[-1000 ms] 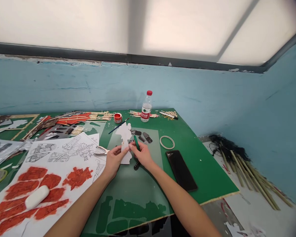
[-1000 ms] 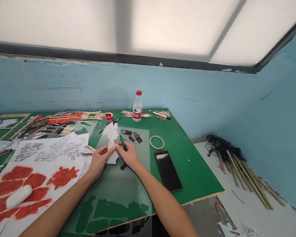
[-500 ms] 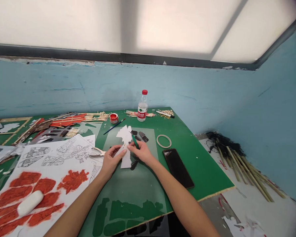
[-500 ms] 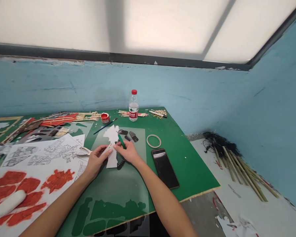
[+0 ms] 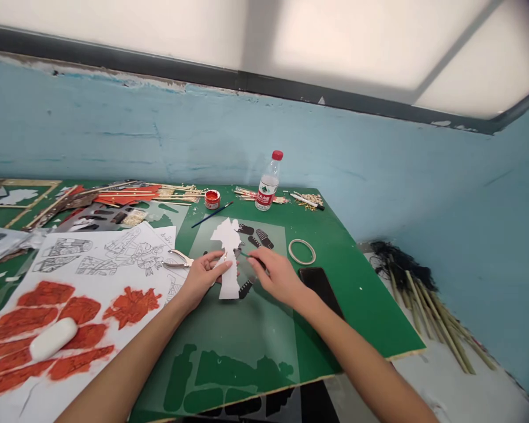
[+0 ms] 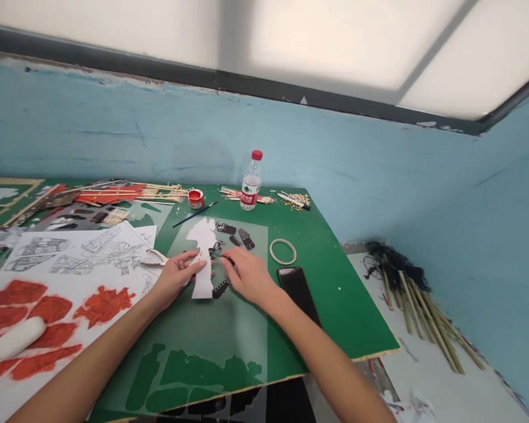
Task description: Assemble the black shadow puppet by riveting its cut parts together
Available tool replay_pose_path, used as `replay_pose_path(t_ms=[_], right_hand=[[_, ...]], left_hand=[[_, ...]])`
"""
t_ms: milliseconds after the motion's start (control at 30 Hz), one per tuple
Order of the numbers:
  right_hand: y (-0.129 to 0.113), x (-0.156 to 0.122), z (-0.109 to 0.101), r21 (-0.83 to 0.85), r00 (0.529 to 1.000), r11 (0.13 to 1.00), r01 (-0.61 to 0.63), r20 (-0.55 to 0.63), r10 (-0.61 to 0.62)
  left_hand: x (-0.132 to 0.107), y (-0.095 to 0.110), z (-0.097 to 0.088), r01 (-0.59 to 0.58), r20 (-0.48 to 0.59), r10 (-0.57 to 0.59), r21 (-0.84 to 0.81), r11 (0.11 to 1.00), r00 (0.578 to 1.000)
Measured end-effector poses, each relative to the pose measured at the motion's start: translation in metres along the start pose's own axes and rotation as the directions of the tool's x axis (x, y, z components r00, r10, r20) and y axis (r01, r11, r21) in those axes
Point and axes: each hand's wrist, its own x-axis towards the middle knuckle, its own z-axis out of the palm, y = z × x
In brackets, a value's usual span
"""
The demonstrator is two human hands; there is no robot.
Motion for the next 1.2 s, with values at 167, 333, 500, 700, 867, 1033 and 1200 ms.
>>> replay_pose_path(t_ms=[167,333,500,700,867,1033,1200], right_hand=[[0.035,-0.013,-0.012,-0.036,0.984,0.988,0.149,0.105,-0.144],[0.055,-0.015,-0.007,-0.198,0.937,0.916,0.349,0.097,-0.336],[0.061,-0.014,-0.009,-0.242,0.888,0.855,0.459,0.11,-0.446],[0.064,-0.016,-0.008,-0.237,0.882,0.85,0.47,0.136,-0.45],[0.064,-0.016,-0.006,-0.238,0.879,0.846,0.477,0.143,-0.455],[0.065,-0.018,-0.006,-0.254,0.877,0.84,0.48,0.138,-0.46],[0.067,-0.02,-0.006,-0.239,0.877,0.844,0.481,0.146,-0.458]], left_hand=[[-0.004,0.001,0.0,0.106,0.078,-0.107,0.016,0.994,0.991],[-0.006,0.0,-0.003,0.19,0.202,-0.203,0.082,0.978,0.958],[-0.006,-0.002,-0.006,0.214,0.231,-0.241,0.135,0.967,0.942],[-0.008,0.001,-0.005,0.268,0.214,-0.309,0.2,0.942,0.927],[-0.009,0.003,-0.005,0.319,0.21,-0.356,0.19,0.928,0.911],[-0.009,0.0,-0.007,0.313,0.197,-0.357,0.221,0.924,0.913],[-0.008,-0.002,-0.007,0.298,0.175,-0.34,0.227,0.927,0.924]])
